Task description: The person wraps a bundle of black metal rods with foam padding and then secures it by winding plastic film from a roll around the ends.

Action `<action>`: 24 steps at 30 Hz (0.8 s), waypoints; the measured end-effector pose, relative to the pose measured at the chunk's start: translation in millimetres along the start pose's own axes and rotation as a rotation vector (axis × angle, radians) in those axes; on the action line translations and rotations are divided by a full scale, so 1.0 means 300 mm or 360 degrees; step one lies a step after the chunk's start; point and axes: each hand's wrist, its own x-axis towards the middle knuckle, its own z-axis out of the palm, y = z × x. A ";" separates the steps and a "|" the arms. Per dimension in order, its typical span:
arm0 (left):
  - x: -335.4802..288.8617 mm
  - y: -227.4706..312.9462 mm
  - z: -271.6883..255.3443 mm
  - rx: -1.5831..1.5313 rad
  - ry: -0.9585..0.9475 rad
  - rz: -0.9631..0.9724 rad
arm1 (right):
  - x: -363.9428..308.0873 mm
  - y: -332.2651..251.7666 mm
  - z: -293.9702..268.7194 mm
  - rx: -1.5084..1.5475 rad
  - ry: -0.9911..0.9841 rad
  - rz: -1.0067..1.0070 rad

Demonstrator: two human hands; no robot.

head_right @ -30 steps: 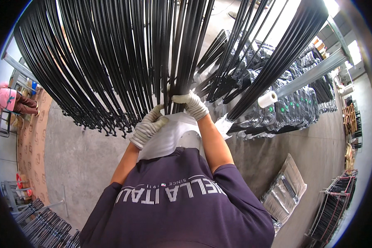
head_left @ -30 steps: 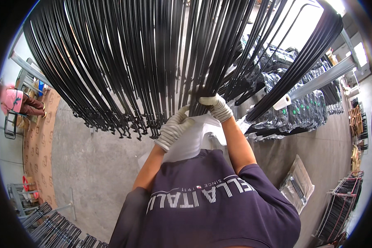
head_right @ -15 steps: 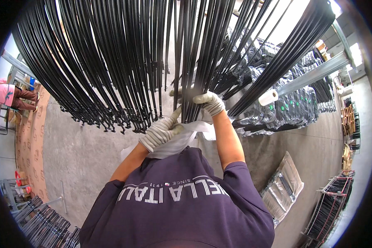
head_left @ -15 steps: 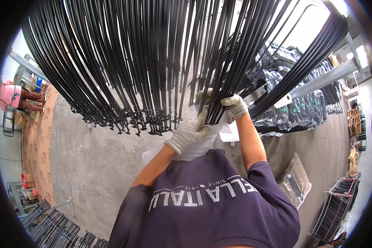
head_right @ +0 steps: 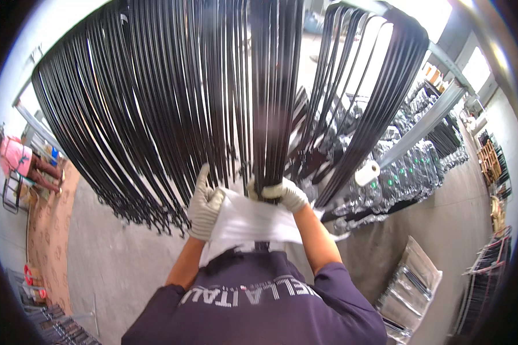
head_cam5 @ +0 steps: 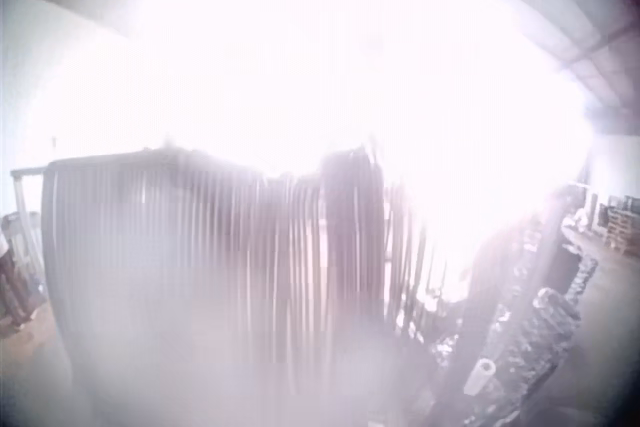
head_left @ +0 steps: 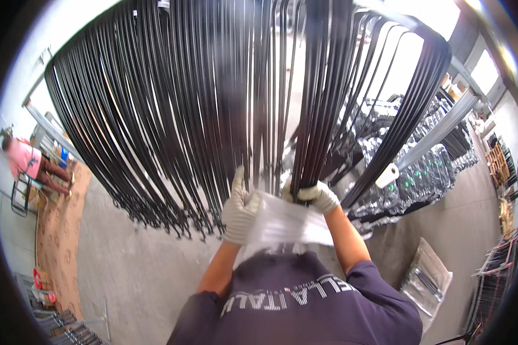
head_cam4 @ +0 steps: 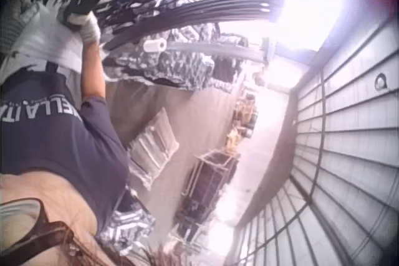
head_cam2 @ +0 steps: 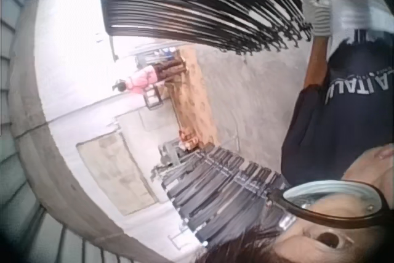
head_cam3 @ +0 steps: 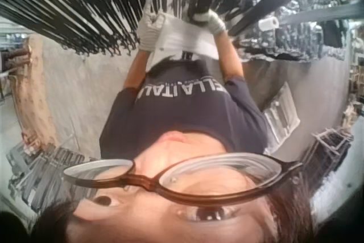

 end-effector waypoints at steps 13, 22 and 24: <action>0.111 0.151 0.058 0.0199 0.0112 0.0172 | -0.035 -0.004 -0.015 0.0292 0.0095 0.0093; 0.280 0.109 -0.029 -0.0255 -0.0709 0.0052 | -0.001 0.065 -0.067 0.0374 0.0025 0.0130; 0.320 0.155 0.014 0.0006 -0.0758 -0.0013 | -0.008 0.072 -0.070 0.0388 0.0042 0.0119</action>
